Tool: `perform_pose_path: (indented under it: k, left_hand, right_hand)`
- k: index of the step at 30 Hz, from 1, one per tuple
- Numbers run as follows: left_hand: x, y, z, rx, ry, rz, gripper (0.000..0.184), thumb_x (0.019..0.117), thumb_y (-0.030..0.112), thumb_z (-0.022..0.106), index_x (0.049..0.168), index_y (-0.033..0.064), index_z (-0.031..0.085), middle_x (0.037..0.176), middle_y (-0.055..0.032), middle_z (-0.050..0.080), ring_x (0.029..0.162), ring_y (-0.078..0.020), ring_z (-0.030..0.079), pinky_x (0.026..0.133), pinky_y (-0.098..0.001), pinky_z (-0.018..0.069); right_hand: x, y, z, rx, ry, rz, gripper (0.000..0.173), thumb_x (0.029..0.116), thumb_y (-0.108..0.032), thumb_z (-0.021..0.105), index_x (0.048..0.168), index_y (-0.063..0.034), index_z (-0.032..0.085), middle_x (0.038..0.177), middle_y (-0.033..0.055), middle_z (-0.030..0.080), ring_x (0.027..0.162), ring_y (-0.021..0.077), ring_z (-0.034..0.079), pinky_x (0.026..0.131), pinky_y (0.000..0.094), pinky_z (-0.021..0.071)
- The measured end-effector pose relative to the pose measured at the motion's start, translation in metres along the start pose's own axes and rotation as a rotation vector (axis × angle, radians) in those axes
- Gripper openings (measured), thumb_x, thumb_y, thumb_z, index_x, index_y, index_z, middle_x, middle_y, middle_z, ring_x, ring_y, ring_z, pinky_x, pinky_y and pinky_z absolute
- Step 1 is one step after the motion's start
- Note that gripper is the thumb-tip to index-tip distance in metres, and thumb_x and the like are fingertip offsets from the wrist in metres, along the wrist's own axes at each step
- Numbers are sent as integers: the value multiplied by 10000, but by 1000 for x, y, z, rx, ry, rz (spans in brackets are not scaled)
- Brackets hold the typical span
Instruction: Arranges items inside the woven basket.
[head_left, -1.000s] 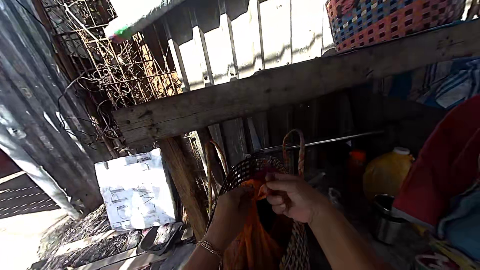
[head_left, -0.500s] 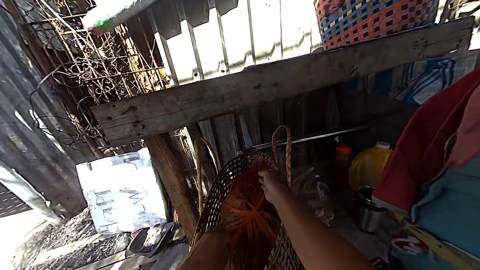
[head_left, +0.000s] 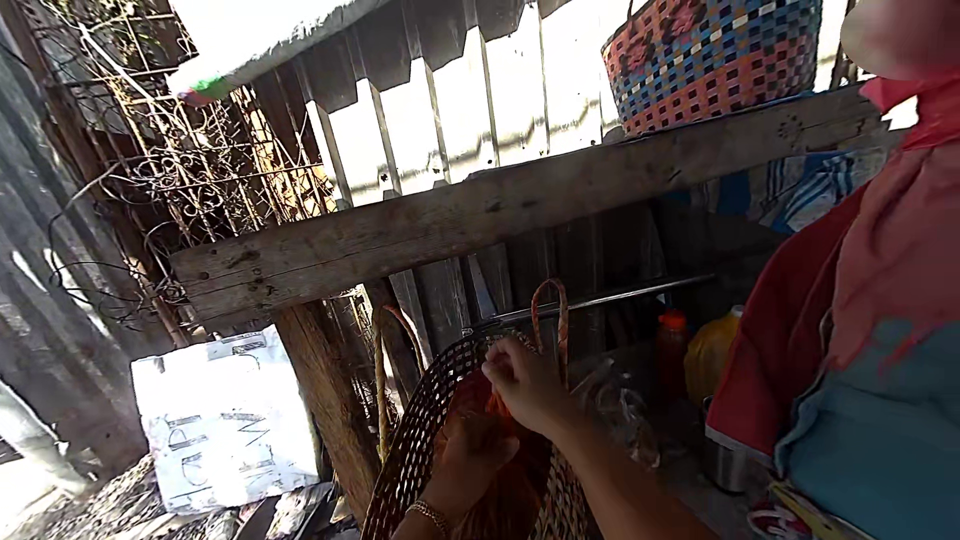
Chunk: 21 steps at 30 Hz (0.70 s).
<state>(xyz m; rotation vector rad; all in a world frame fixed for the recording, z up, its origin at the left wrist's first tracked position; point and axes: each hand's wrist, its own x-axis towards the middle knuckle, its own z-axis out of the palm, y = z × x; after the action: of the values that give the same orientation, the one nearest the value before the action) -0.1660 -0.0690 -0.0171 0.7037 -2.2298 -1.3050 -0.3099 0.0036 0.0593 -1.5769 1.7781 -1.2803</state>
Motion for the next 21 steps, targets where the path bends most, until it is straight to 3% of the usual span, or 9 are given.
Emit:
perform_pose_path:
  k: [1,3,6,9,11,13,16,19,21]
  left_hand:
    - [1,-5,6,39,57,61,282,917,230,720,1112,27,706,1013,-60,719,946,-115,681,884,-331,559]
    - [0,-10,12,59,160,116,188,923,164,691,1048,24,690,909,-19,715,866,-71,684,848,-308,571]
    - [-2,-13,8,91,173,55,167,997,157,586,951,39,695,780,14,663,737,-74,638,748,-311,548]
    - [-7,-11,6,149,172,45,230,1026,188,539,1014,4,677,791,-33,656,736,-127,638,738,-366,548]
    - [-8,-12,6,186,194,62,264,1021,174,555,1129,-47,650,926,-116,685,871,-188,668,846,-423,550]
    - [-8,-15,3,176,183,73,317,1025,165,550,1234,-67,606,1047,-156,691,979,-211,673,933,-442,537]
    - [-8,-19,-2,73,119,65,268,1018,151,562,1185,-56,595,974,-89,681,889,-133,669,854,-371,563]
    - [-11,-16,-8,-155,75,11,131,983,44,562,1104,2,591,922,1,675,859,-67,656,824,-295,559]
    - [-11,-14,-8,-308,130,-27,67,968,1,549,991,58,575,828,24,698,789,-80,682,766,-303,576]
  right_hand:
    - [-4,-4,1,-67,-113,-103,333,1087,-256,464,1306,-24,560,996,141,662,851,220,662,822,401,553]
    - [-8,-5,6,-92,-229,-277,325,1102,-226,418,1299,-30,585,966,121,671,815,191,658,798,369,552]
    - [-7,9,7,-173,-215,-277,352,1048,-34,408,1378,-19,528,1235,173,632,1097,260,640,970,406,520]
    - [-9,24,7,-341,-383,-116,529,955,43,578,1469,-50,493,1438,211,547,1332,360,536,1107,541,434]
    - [-13,31,13,-447,-467,-85,529,960,9,592,1477,-34,493,1425,227,562,1348,386,525,1110,579,419]
    - [-14,38,17,-488,-471,-78,455,943,14,603,1396,20,561,1378,254,573,1323,411,525,1101,584,417]
    - [-14,43,15,-440,-390,-53,270,1052,-85,507,1212,77,652,1247,288,615,1234,425,572,1065,560,442]
    - [-16,44,14,-320,-254,-5,358,1103,-192,410,1144,78,641,1156,261,627,1149,388,605,1019,518,464]
    - [-13,44,12,-244,-289,-20,385,1110,-204,393,1180,85,638,1169,267,645,1155,381,611,1034,524,447]
